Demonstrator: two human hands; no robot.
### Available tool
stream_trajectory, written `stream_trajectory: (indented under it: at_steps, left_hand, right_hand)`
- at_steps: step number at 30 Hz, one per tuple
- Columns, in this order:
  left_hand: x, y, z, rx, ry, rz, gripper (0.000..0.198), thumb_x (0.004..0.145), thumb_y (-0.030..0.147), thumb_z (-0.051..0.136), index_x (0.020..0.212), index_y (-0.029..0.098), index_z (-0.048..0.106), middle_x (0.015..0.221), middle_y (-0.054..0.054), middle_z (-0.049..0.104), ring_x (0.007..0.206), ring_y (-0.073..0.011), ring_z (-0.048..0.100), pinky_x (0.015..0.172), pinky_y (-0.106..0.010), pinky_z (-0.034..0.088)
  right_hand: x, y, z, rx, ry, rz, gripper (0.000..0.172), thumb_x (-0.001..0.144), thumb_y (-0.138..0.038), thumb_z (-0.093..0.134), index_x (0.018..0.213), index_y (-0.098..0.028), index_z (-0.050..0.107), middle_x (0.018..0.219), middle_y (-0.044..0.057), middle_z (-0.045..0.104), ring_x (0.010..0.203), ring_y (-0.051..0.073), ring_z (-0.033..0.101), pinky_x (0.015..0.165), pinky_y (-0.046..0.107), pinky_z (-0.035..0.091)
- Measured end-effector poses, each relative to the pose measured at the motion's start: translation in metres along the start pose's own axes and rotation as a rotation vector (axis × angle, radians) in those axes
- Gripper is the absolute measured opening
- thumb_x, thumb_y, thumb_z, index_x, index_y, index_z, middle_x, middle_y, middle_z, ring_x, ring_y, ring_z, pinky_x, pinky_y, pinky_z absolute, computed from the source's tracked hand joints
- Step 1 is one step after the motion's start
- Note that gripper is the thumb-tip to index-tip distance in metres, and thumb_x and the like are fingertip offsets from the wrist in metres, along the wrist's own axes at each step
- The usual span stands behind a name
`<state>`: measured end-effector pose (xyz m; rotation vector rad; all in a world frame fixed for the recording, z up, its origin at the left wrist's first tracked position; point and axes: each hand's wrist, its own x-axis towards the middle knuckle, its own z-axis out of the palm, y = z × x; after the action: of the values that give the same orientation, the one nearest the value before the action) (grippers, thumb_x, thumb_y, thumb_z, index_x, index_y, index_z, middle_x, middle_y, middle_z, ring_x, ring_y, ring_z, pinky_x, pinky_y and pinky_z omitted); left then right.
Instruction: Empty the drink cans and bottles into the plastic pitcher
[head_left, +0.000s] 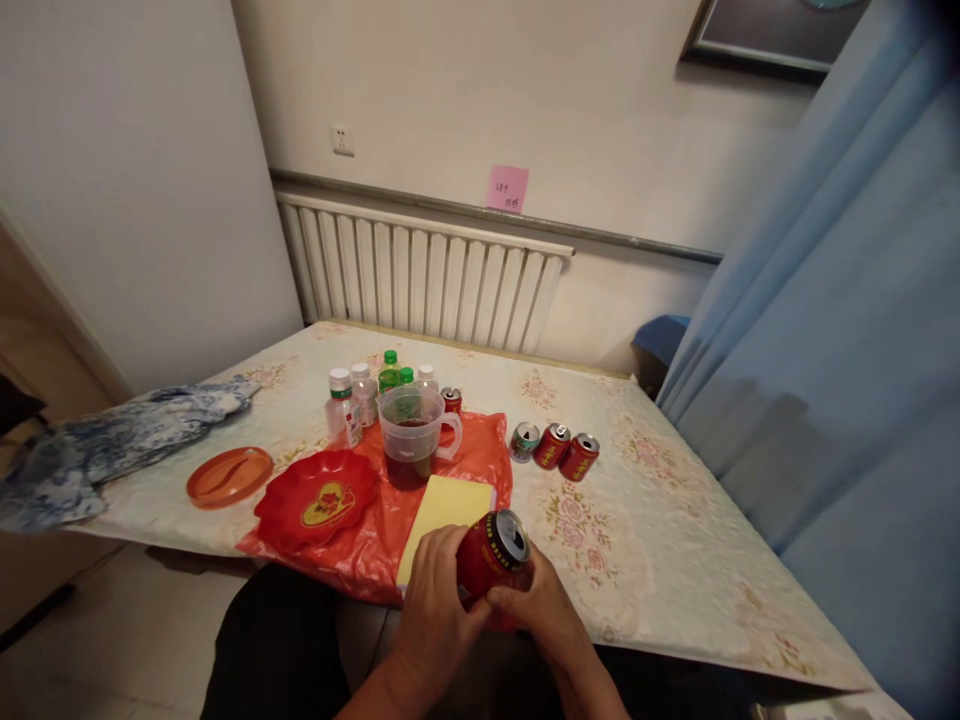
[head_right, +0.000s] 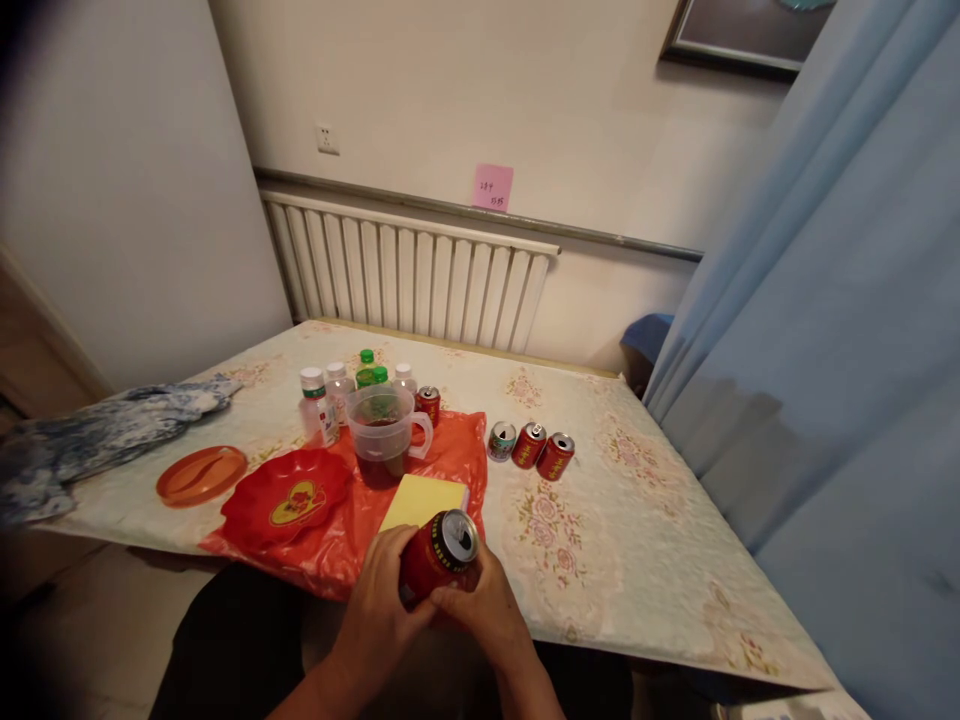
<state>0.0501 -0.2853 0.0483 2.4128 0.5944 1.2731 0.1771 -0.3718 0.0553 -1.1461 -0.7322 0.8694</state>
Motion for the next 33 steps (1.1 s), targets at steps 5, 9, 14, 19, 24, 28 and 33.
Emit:
stream_trajectory:
  at_steps: [5,9,14,19,24,28,33]
  left_hand:
    - [-0.003,-0.001,0.001,0.012,0.039,0.021,0.059,0.087,0.051,0.057,0.131,0.017,0.037,0.117,-0.016,0.056,0.111,-0.0314,0.057,0.093,-0.053,0.051]
    - [-0.004,-0.001,0.0,0.02,0.065,0.041,0.06,0.087,0.053,0.057,0.131,0.016,0.038,0.117,-0.016,0.056,0.11,-0.031,0.056,0.093,-0.052,0.051]
    - [-0.004,0.002,-0.002,0.035,0.079,0.052,0.053,0.088,0.037,0.058,0.131,0.016,0.036,0.118,-0.016,0.054,0.112,-0.0307,0.054,0.094,-0.053,0.05]
    - [-0.005,0.003,-0.002,0.036,0.075,0.052,0.055,0.085,0.029,0.059,0.133,0.019,0.034,0.119,-0.015,0.054,0.111,-0.0309,0.054,0.094,-0.055,0.05]
    - [-0.006,0.003,-0.002,0.042,0.085,0.046,0.053,0.085,0.028,0.059,0.132,0.018,0.036,0.118,-0.015,0.055,0.113,-0.0309,0.055,0.096,-0.054,0.05]
    - [-0.006,0.002,-0.003,0.041,0.082,0.053,0.055,0.086,0.034,0.061,0.132,0.018,0.036,0.118,-0.015,0.056,0.112,-0.0311,0.056,0.096,-0.054,0.05]
    - [-0.003,0.003,-0.004,0.002,0.042,0.015,0.06,0.082,0.042,0.067,0.129,0.017,0.04,0.117,-0.015,0.057,0.111,-0.0314,0.056,0.095,-0.052,0.05]
  right_hand:
    - [-0.002,-0.005,0.001,-0.022,-0.006,0.016,0.061,0.051,-0.026,0.088,0.107,-0.02,0.064,0.104,0.005,0.072,0.099,0.028,0.065,0.09,0.04,0.051]
    - [-0.005,-0.012,0.003,-0.045,-0.019,0.032,0.061,0.051,-0.026,0.089,0.107,-0.02,0.064,0.102,0.004,0.072,0.099,0.027,0.064,0.091,0.039,0.051]
    - [-0.007,-0.016,0.004,-0.047,-0.019,0.041,0.068,0.049,-0.026,0.09,0.111,-0.019,0.063,0.105,0.004,0.071,0.105,0.028,0.063,0.098,0.041,0.047]
    - [-0.008,-0.018,0.004,-0.054,-0.017,0.037,0.07,0.048,-0.028,0.091,0.112,-0.019,0.063,0.108,0.006,0.071,0.106,0.029,0.063,0.098,0.042,0.047]
    - [-0.008,-0.017,0.003,-0.07,-0.006,0.036,0.068,0.048,-0.025,0.09,0.111,-0.02,0.063,0.107,0.005,0.071,0.107,0.029,0.063,0.1,0.042,0.046]
    - [-0.008,-0.015,0.001,-0.069,-0.019,0.043,0.067,0.049,-0.027,0.089,0.111,-0.019,0.063,0.105,0.005,0.071,0.105,0.028,0.063,0.098,0.041,0.047]
    - [-0.008,-0.012,0.002,-0.056,-0.02,0.021,0.063,0.052,-0.03,0.089,0.109,-0.019,0.064,0.106,0.006,0.072,0.102,0.028,0.064,0.094,0.042,0.049]
